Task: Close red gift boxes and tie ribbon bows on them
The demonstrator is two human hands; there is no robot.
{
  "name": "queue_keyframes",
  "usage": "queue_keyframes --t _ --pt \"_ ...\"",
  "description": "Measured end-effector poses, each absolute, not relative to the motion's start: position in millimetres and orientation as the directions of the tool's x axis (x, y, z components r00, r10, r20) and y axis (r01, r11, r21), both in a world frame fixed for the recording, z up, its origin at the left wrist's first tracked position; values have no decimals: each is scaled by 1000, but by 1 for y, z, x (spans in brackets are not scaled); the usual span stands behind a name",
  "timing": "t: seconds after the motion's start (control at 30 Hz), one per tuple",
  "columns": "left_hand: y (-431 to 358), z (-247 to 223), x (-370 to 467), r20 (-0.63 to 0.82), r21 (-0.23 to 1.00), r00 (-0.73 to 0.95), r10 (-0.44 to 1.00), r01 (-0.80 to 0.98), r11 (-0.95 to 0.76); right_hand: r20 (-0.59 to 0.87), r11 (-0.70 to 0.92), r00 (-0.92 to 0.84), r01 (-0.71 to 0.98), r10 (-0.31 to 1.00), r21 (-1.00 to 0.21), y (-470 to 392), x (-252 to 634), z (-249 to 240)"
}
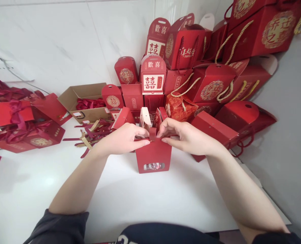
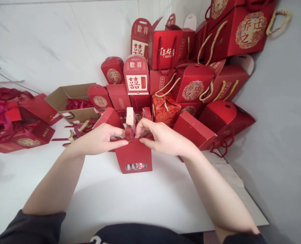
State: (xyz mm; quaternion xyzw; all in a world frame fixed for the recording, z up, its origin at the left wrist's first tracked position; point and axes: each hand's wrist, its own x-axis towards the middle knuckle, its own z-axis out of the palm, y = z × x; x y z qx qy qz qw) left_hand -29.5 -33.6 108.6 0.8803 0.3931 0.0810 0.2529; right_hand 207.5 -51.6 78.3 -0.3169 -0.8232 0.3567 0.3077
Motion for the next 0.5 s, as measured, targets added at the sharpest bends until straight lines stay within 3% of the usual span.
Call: queue_keyframes --t 0.17,0.37,0.5 --pt "-41 109 -25 -38 527 660 750 651 -546 243 545 -599 393 763 -741 -52 205 80" --pt "-44 105 -20 66 425 704 707 621 -658 369 724 -657 415 657 -551 -53 191 74" --pt "-39 105 -24 45 446 734 678 592 -671 394 790 -713 373 580 -487 -52 190 70"
